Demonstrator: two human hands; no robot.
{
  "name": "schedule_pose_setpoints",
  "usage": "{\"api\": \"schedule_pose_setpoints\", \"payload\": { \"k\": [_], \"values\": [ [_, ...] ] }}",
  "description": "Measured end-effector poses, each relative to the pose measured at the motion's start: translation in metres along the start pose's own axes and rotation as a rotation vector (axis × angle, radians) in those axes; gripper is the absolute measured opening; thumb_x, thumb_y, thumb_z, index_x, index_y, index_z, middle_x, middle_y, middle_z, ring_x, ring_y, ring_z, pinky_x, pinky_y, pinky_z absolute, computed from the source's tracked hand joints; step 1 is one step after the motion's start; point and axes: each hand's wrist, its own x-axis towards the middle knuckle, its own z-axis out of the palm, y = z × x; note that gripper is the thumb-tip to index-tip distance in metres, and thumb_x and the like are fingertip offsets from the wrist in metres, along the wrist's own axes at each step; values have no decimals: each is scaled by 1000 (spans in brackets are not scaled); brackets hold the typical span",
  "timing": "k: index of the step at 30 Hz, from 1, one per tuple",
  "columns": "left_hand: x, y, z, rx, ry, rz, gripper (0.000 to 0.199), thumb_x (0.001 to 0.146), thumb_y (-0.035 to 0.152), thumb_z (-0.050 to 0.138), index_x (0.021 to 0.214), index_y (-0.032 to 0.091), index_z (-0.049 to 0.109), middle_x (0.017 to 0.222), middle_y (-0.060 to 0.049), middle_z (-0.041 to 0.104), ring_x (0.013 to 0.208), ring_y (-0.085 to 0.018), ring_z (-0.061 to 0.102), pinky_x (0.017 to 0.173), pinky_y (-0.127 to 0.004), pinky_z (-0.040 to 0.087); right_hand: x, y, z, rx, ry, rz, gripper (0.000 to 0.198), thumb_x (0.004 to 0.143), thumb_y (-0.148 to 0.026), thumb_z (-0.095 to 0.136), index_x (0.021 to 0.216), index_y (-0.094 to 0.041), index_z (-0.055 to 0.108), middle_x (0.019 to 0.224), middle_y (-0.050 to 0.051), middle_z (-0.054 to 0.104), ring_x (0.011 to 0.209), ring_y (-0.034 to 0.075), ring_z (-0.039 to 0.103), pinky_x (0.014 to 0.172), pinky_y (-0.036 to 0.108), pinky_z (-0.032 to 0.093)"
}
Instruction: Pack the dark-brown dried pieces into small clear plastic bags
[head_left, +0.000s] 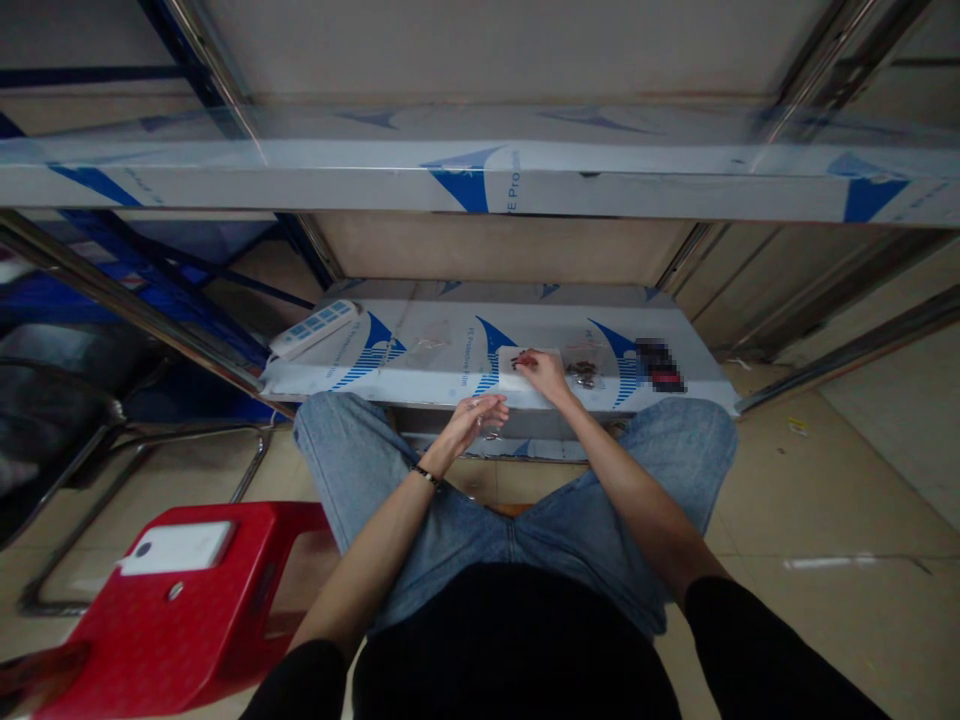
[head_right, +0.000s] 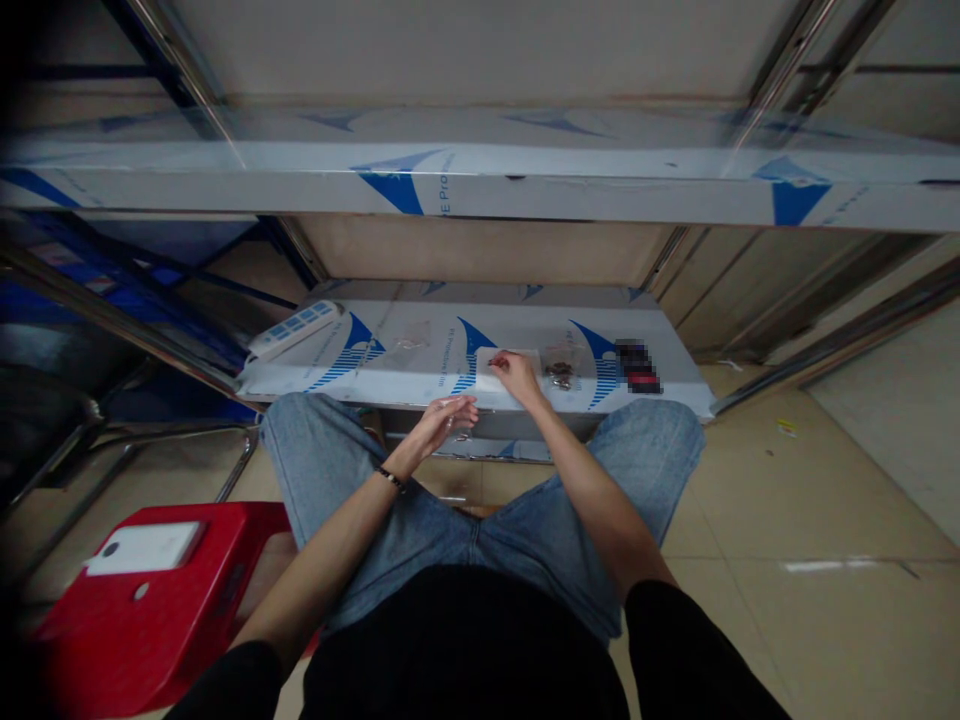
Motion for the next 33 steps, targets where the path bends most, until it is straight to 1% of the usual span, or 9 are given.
{"api": "schedule_pose_setpoints", "payload": {
  "k": [3,7,11,14,17,21,24,28,33],
  "values": [
    [0,-1,2,22,-5,5,42,73,35,89,104,10,75,87,-10,74,79,-18,72,73,-27,57,-13,-32,-1,192,-48,-65,11,85,-28,71,88,-19,75,84,5,75,72,17,64,71,29,50],
    [-2,-2,6,36,-16,-2,45,70,35,91,104,10,74,85,-10,75,79,-19,72,75,-29,57,-35,-65,-6,245,-41,-91,16,85,-34,73,90,-19,78,88,6,77,72,17,63,63,26,45],
    [-3,-3,10,58,-27,-9,41,70,35,91,98,9,74,84,-11,75,80,-20,72,75,-29,56,-49,-80,-6,263,-111,-74,16,88,-33,70,92,-20,79,88,5,77,73,17,63,62,26,43],
    [-4,-2,12,77,-32,-4,38,69,35,91,90,9,74,82,-11,75,78,-20,72,75,-29,55,-52,-85,-2,254,-153,-81,13,89,-28,69,92,-20,79,88,5,76,74,17,63,64,27,44],
    [-5,-1,13,97,-31,8,37,70,36,90,87,8,74,81,-12,75,77,-20,71,73,-29,55,-52,-87,0,258,-166,-85,12,89,-26,69,93,-21,79,87,4,75,75,17,64,67,27,46],
    [-5,1,13,118,-23,5,36,71,37,88,86,8,74,81,-13,75,74,-20,71,71,-29,54,-51,-87,0,262,-190,-92,11,88,-25,70,92,-21,79,88,4,75,78,17,64,67,26,46],
    [-4,1,14,125,-17,24,35,70,36,88,86,8,74,79,-11,74,75,-20,71,73,-30,54,-52,-85,-1,259,-210,-92,11,88,-25,70,92,-21,79,91,4,74,80,17,64,66,25,45],
    [-4,1,16,142,-25,34,34,72,36,87,86,8,74,78,-11,74,74,-20,70,71,-29,54,-52,-83,-1,271,-222,-106,11,88,-25,71,92,-20,79,88,5,73,78,17,63,65,25,44],
    [-5,5,17,119,-20,29,35,74,38,86,88,8,74,81,-11,74,74,-18,70,69,-27,54,-51,-80,-3,276,-193,-117,15,91,-29,68,91,-20,79,87,5,73,77,17,63,67,27,46]
  ]
}}
